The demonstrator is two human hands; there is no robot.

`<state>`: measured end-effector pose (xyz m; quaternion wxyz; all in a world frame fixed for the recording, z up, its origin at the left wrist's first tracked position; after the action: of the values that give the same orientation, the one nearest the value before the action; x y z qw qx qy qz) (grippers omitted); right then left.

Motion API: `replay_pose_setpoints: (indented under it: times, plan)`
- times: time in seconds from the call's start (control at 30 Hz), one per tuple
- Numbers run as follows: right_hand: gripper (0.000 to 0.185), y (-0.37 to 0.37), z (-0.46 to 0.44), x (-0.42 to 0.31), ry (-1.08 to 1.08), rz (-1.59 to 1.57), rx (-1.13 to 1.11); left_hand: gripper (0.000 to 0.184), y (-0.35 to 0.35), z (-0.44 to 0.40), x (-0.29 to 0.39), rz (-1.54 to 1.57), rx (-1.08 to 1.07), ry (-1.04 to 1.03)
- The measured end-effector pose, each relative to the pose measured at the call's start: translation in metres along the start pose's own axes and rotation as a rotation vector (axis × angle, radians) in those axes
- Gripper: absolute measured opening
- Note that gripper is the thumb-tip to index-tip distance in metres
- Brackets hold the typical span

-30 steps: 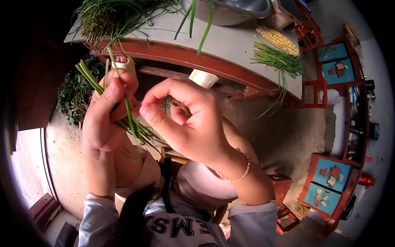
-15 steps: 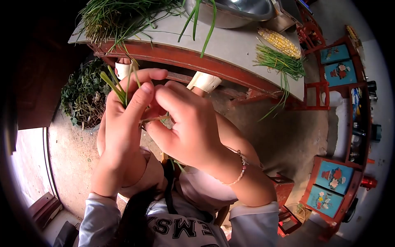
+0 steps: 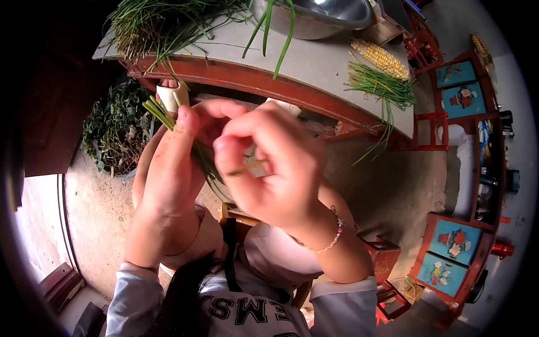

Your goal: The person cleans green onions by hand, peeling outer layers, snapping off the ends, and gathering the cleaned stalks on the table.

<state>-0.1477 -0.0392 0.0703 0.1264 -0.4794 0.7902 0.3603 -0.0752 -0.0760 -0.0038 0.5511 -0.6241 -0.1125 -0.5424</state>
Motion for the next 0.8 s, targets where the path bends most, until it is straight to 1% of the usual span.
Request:
replay_pose_setpoints:
  times: [0.03, 0.07, 0.1, 0.13, 0.17, 0.2, 0.23, 0.27, 0.33, 0.37, 0.4, 0.43, 0.47, 0.5, 0.53, 0.57, 0.67, 0.7, 0.77, 0.8]
  plan:
    - [0.004, 0.005, -0.002, 0.004, -0.044, -0.110, 0.080, 0.046, 0.003, -0.001, 0.000, 0.002, 0.000, 0.000]
    - [0.004, 0.010, -0.004, 0.007, -0.081, -0.221, 0.167, 0.047, -0.001, -0.001, -0.006, -0.030, -0.091, 0.052]
    - [0.005, 0.015, 0.001, 0.017, -0.234, -0.306, 0.238, 0.049, -0.006, 0.000, -0.012, -0.062, -0.183, 0.105]
    - [0.008, 0.016, -0.002, 0.019, -0.203, -0.206, 0.157, 0.052, -0.014, 0.004, -0.018, 0.016, -0.292, 0.204]
    - [0.011, 0.016, -0.005, 0.020, -0.166, -0.106, 0.081, 0.052, -0.013, 0.006, -0.016, 0.018, -0.296, 0.207]
    - [0.012, -0.002, 0.000, 0.033, -0.337, -0.398, 0.031, 0.053, -0.023, 0.012, -0.020, 0.049, -0.421, 0.264]
    - [0.013, -0.013, 0.003, 0.037, -0.427, -0.543, -0.011, 0.055, -0.035, 0.019, -0.023, 0.080, -0.545, 0.322]
    - [0.014, -0.027, 0.010, 0.039, -0.525, -0.722, -0.050, 0.057, -0.034, 0.019, -0.026, 0.000, -0.507, 0.319]
    - [0.017, -0.034, 0.015, 0.039, -0.590, -0.837, -0.063, 0.056, -0.038, 0.021, -0.024, -0.030, -0.538, 0.325]
    - [0.017, -0.035, 0.017, 0.040, -0.605, -0.828, -0.053, 0.055, -0.040, 0.023, -0.025, -0.060, -0.563, 0.328]
    - [0.017, -0.035, 0.018, 0.041, -0.620, -0.820, -0.043, 0.052, -0.041, 0.023, -0.025, -0.027, -0.576, 0.325]
    - [0.016, -0.029, 0.017, 0.043, -0.568, -0.751, 0.002, 0.052, -0.040, 0.023, -0.025, -0.026, -0.576, 0.326]
    - [0.014, -0.022, 0.015, 0.044, -0.516, -0.682, 0.047, 0.051, -0.043, 0.027, -0.028, -0.039, -0.636, 0.372]
    - [0.014, -0.022, 0.015, 0.044, -0.517, -0.683, 0.048, 0.050, -0.047, 0.031, -0.032, -0.053, -0.697, 0.418]
    - [0.013, -0.020, 0.014, 0.042, -0.489, -0.628, 0.007, 0.048, -0.048, 0.033, -0.034, -0.025, -0.679, 0.485]
    - [0.013, -0.020, 0.014, 0.039, -0.482, -0.619, -0.012, 0.048, -0.047, 0.033, -0.035, -0.025, -0.679, 0.489]
    - [0.013, -0.021, 0.012, 0.032, -0.470, -0.592, -0.083, 0.048, -0.056, 0.042, -0.039, 0.151, -0.840, 0.598]
    - [0.015, -0.023, 0.012, 0.030, -0.473, -0.582, -0.118, 0.048, -0.057, 0.044, -0.038, 0.150, -0.840, 0.598]
    - [0.015, -0.020, 0.010, 0.029, -0.438, -0.573, -0.093, 0.047, -0.055, 0.046, -0.040, 0.239, -0.774, 0.679]
    - [0.015, -0.020, 0.010, 0.029, -0.436, -0.576, -0.089, 0.047, -0.056, 0.047, -0.039, 0.240, -0.774, 0.679]
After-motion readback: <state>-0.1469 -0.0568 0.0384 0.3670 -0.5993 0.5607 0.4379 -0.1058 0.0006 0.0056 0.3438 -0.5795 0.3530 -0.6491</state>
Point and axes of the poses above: each hand's wrist, its own z-axis away from the middle knuckle, its own y-axis out of the back of the hand, x = y × z, the point moved 10 cm from there along -z, towards the middle knuckle, and after that the axes turned 13 degrees about y, right-handed, at the moved point
